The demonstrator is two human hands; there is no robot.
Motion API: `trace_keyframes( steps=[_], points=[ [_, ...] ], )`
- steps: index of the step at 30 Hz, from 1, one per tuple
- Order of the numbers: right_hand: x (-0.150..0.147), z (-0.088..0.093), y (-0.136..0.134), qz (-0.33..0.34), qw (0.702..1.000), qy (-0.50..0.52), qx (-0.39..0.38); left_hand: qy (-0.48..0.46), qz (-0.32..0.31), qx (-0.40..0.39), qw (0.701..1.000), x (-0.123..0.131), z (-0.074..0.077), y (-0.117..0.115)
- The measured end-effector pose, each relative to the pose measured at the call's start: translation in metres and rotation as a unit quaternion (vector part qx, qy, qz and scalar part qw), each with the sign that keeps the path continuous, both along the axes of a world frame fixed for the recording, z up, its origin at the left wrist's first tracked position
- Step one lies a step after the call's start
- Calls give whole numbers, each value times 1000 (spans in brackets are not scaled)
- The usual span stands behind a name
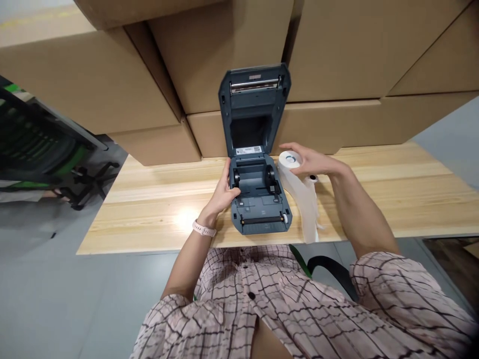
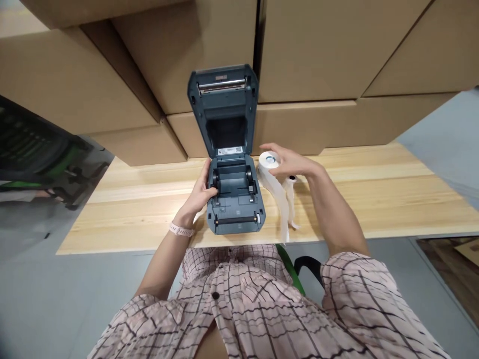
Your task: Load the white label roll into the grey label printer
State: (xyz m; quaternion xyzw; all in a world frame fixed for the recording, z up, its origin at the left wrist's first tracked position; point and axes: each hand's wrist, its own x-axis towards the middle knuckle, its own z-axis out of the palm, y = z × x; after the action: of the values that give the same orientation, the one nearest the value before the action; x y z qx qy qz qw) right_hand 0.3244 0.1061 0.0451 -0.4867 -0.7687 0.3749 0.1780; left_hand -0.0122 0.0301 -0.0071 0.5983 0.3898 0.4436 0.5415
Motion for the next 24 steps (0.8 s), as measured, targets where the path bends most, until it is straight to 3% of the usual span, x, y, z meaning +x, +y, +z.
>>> trace_keyframes(
  steps=[6,10,14,17,20,22,24],
  points=[
    [53,-16,-37,-81,969,222,-70,16,2,36,999,-2,-6,-1],
    [61,-33,-63,-60,965,195,-163,19,9,33,999,0,-8,0],
    [51,-37,-74,-14,973,173,-152,18,19,28,999,2,-8,0],
    [51,-19,-83,42,966,236,-97,14,23,31,999,3,-9,-1],
    [32,13,-98,120,959,251,-56,14,21,39,999,2,-9,-1],
    [0,32,-106,178,966,186,6,15,19,44,999,2,-10,-2],
    [-39,42,-108,173,977,58,115,15,17,48,999,3,-10,-1]
  ],
)
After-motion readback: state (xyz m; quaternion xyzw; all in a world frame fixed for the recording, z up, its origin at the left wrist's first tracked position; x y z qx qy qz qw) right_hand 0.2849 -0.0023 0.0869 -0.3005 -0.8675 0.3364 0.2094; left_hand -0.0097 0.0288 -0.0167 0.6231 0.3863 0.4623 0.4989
